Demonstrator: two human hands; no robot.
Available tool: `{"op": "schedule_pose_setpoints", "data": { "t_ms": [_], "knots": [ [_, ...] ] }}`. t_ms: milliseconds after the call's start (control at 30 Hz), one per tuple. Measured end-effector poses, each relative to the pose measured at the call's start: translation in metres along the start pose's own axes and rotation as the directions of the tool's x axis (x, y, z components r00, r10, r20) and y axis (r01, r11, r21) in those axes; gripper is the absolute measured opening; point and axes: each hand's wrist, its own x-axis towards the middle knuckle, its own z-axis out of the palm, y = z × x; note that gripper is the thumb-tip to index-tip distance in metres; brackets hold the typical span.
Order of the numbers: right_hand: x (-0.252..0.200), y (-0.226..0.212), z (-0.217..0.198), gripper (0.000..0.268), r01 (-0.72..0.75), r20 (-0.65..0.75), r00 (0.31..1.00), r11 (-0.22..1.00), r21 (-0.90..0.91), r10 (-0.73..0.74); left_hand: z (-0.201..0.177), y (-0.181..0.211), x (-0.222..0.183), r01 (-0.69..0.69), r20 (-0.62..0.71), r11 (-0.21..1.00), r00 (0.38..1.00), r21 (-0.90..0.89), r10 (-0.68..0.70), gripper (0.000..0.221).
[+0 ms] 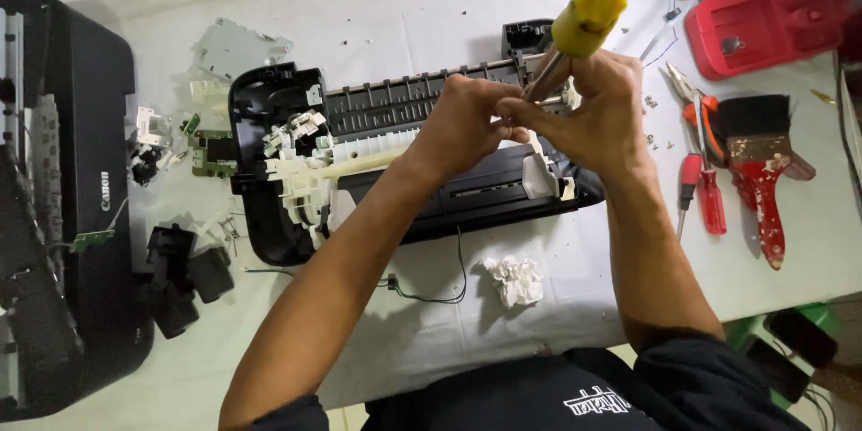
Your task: Reassembling the internal frame and components of a Canon printer, including wiring and fastening screws.
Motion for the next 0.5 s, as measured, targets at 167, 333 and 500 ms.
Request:
{"op": "schedule_pose_setpoints", "data": {
  "t_ms": [167, 333, 500],
  "knots": [
    [0.011, -0.036, -0.013, 0.061, -0.173, 0.294, 0.953, 0.930, 0.325, 0.074, -0.001, 0.005, 0.002, 0.141, 0.142, 0.990, 0.980, -0.007, -0.138, 0.016],
    [0.001, -0.033, -0.009, 0.013, -0.104, 0.126, 0.985, 0.991, -0.084, 0.114, 0.001, -0.006, -0.003, -0.033, 0.177, 0.999, 0.984, 0.022, 0.029, 0.051],
    [0.005, -0.026, 0.002, 0.016, -0.051, 0.034, 0.998, 0.990, 0.131, 0.047, -0.002, 0.001, 0.002, -0.068, -0.057, 0.995, 0.996, -0.067, 0.064, 0.035]
  ]
}}
